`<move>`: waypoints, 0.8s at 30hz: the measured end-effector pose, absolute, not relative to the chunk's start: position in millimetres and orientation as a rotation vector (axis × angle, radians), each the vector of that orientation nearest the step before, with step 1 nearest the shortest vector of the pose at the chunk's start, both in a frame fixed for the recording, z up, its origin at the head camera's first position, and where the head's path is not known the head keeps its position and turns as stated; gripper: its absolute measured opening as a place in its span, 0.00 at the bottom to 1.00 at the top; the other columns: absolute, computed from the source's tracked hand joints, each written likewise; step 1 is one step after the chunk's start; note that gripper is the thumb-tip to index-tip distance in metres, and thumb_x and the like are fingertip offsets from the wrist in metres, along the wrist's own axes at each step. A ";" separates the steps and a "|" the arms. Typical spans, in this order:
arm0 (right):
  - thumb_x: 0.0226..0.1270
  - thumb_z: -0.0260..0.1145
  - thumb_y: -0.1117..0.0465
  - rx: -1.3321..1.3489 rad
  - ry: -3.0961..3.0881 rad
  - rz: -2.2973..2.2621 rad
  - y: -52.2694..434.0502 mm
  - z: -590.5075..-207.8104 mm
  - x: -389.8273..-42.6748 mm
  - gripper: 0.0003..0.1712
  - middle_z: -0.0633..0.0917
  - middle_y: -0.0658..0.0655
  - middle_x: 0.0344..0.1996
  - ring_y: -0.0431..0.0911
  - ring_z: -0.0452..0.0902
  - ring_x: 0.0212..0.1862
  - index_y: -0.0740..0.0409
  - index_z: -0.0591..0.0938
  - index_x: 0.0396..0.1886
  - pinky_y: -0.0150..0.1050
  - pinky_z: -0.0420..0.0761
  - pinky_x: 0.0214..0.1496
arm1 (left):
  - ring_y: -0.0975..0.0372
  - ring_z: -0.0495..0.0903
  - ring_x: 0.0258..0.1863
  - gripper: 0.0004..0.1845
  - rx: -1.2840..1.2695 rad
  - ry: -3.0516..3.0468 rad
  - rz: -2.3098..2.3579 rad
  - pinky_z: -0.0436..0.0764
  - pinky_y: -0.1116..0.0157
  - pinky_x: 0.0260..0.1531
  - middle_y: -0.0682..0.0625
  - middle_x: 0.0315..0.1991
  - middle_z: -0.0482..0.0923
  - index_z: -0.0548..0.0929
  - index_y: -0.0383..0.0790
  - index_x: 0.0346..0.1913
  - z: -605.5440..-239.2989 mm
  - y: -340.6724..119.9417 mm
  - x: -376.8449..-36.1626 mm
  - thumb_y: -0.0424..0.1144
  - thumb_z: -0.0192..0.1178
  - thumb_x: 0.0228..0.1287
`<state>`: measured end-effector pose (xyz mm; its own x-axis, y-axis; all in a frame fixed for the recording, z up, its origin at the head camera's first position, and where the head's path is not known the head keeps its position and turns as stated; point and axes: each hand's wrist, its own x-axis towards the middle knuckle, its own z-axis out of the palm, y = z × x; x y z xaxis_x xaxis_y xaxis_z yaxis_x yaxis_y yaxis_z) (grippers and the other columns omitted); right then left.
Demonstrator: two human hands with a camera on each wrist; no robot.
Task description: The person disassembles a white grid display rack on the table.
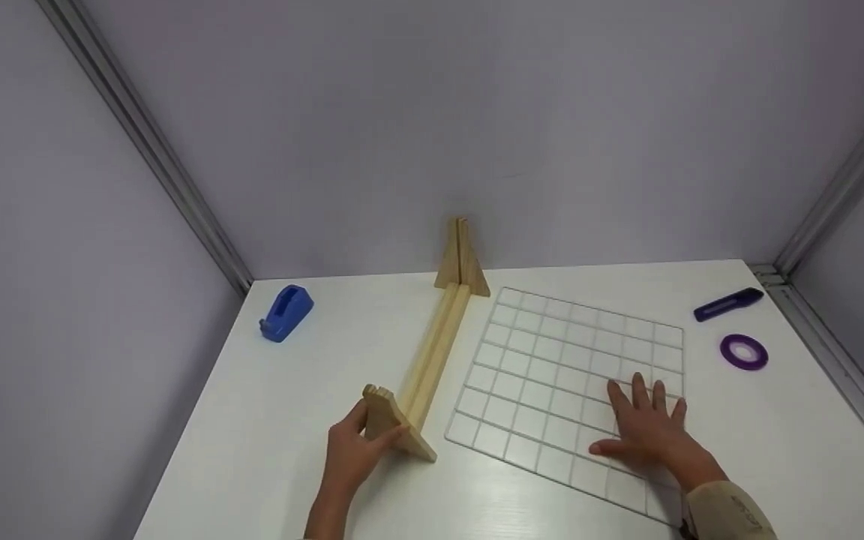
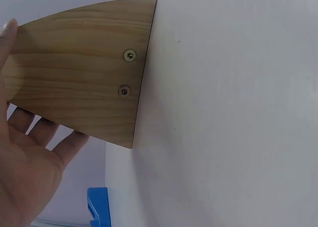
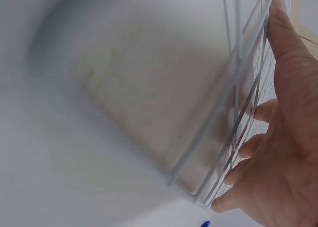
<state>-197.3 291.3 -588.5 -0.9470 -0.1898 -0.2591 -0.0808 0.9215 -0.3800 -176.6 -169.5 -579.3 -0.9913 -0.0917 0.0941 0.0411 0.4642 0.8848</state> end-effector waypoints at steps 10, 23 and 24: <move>0.66 0.53 0.22 0.019 2.779 -0.628 244.8 -573.6 -193.6 0.66 0.38 0.88 0.73 0.86 0.29 0.73 0.67 0.46 0.81 0.86 0.38 0.65 | 0.55 0.73 0.71 0.36 -0.201 -2.512 -1.687 0.70 0.45 0.71 0.55 0.68 0.78 0.76 0.59 0.69 -562.6 -174.5 -183.5 0.44 0.76 0.57; 0.66 0.61 0.29 -0.033 2.819 -0.538 229.0 -584.3 -184.2 0.62 0.38 0.89 0.72 0.84 0.31 0.74 0.66 0.49 0.81 0.85 0.40 0.67 | 0.57 0.73 0.71 0.31 -0.240 -2.549 -1.716 0.72 0.47 0.71 0.57 0.67 0.78 0.77 0.60 0.68 -562.2 -172.6 -185.6 0.48 0.73 0.61; 0.66 0.61 0.28 -0.039 2.816 -0.538 229.3 -585.6 -184.3 0.62 0.38 0.89 0.72 0.83 0.30 0.74 0.66 0.49 0.81 0.85 0.39 0.67 | 0.57 0.73 0.71 0.31 -0.232 -2.545 -1.725 0.71 0.47 0.71 0.57 0.67 0.78 0.78 0.59 0.68 -562.0 -172.4 -185.3 0.49 0.73 0.60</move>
